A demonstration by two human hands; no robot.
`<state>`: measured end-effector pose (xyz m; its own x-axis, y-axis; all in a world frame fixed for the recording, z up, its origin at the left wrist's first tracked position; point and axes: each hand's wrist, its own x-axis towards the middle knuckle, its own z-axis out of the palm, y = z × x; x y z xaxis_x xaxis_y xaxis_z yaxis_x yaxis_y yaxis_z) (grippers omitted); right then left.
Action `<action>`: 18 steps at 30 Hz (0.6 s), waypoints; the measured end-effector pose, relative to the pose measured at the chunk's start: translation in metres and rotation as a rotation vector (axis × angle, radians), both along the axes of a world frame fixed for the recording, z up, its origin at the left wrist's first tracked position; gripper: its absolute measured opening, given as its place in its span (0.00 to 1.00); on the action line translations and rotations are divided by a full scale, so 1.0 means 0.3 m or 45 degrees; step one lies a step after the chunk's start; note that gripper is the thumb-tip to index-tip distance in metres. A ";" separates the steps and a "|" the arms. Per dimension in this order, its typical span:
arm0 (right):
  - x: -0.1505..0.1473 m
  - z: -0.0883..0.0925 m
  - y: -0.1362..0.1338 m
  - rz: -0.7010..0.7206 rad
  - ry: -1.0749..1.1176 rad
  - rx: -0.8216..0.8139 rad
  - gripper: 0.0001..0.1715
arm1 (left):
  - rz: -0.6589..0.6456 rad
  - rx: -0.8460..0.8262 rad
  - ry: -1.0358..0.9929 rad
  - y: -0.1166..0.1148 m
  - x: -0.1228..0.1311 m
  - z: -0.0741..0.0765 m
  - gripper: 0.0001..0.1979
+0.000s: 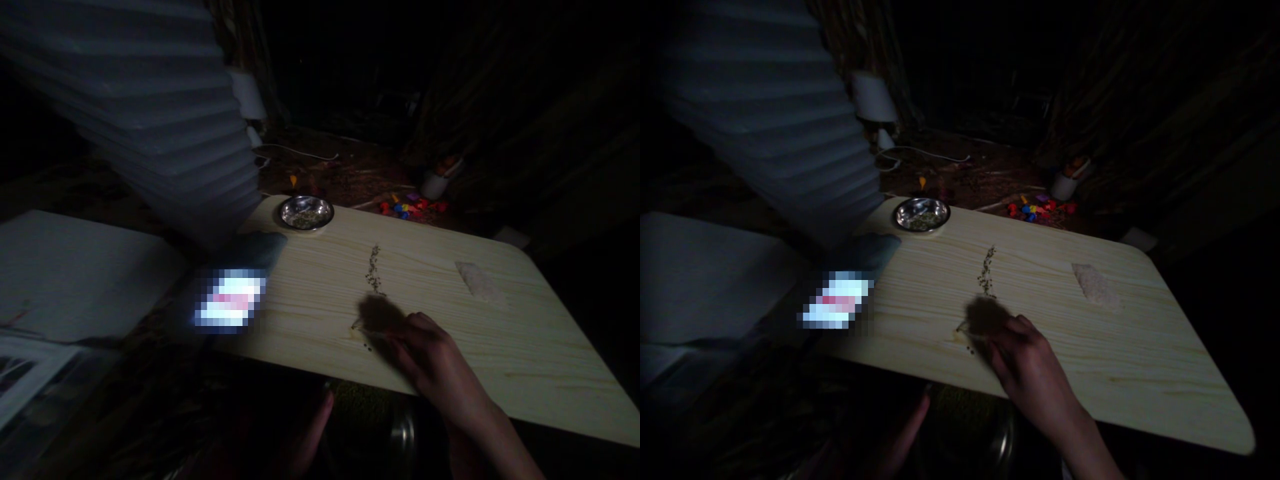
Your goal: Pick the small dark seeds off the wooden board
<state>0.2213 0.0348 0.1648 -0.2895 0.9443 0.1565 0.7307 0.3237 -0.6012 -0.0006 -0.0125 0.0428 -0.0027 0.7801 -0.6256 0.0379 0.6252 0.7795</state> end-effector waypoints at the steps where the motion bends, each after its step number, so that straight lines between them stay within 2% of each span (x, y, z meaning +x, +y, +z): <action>1: -0.003 -0.002 0.005 -0.003 -0.003 0.000 0.11 | 0.015 0.063 -0.001 0.009 0.005 0.014 0.22; 5: -0.003 -0.018 0.029 -0.034 -0.007 -0.028 0.11 | 0.039 0.157 0.011 0.031 0.015 0.050 0.28; 11: 0.006 -0.042 0.077 -0.142 0.067 -0.023 0.11 | 0.071 0.111 0.243 -0.002 -0.021 -0.014 0.31; 14: 0.003 -0.050 0.100 -0.207 0.077 -0.009 0.12 | 0.022 0.084 0.325 -0.017 -0.023 -0.025 0.34; 18: 0.007 -0.068 0.123 -0.295 0.075 -0.002 0.13 | -0.061 -0.146 0.019 -0.017 -0.010 -0.005 0.24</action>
<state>0.2235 0.0716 0.1444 -0.0559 0.9847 0.1651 0.7489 0.1507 -0.6453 -0.0035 -0.0176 0.0412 0.0230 0.7031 -0.7107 0.0809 0.7072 0.7023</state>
